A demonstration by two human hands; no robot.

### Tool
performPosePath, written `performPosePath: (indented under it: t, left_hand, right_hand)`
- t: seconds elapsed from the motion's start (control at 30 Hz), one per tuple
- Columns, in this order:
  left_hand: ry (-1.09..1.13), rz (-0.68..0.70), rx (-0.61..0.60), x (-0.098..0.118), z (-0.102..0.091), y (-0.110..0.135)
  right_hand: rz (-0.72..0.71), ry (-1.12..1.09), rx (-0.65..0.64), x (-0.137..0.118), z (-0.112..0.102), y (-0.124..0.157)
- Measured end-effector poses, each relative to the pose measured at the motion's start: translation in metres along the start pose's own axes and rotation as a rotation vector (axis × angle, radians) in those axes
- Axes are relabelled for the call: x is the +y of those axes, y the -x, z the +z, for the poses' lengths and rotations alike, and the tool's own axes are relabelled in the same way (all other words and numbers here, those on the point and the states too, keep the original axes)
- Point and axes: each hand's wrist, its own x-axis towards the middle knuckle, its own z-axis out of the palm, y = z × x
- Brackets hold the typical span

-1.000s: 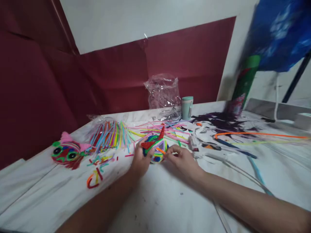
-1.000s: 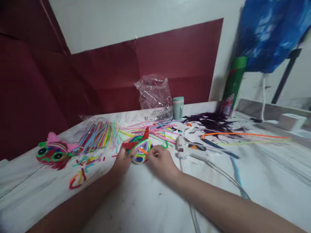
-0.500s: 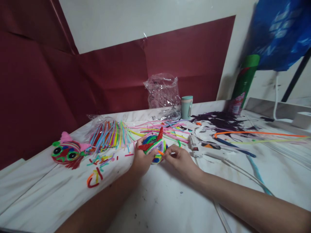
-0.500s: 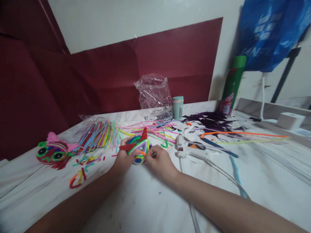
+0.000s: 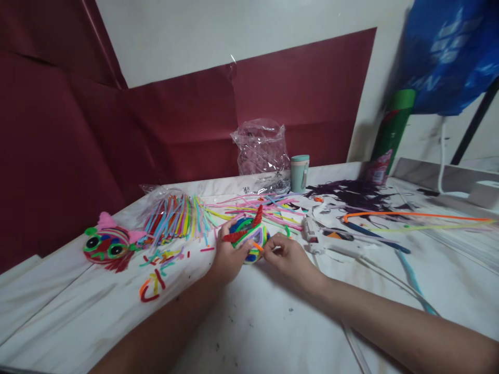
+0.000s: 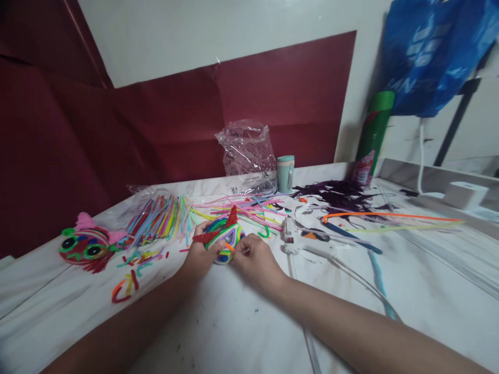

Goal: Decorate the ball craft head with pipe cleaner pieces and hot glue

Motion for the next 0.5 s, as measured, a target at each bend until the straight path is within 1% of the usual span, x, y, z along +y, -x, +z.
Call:
performPosePath:
  t: [0.13,0.3,0.5]
  left_hand:
    - [0.012,0.014,-0.028,-0.0035,-0.0019,-0.0002]
    - [0.089,0.002,0.001,-0.0049,-0.0051,0.0008]
    - [0.029,-0.037,0.008,-0.0025,-0.0007,0.0016]
  right_hand:
    - [0.016,0.0,0.017,-0.0012,-0.0024,-0.0017]
    - [-0.004,0.016,0.015,-0.0009,-0.0026,-0.0022]
    - [-0.042,0.047,0.023,0.0004,-0.0022,-0.0014]
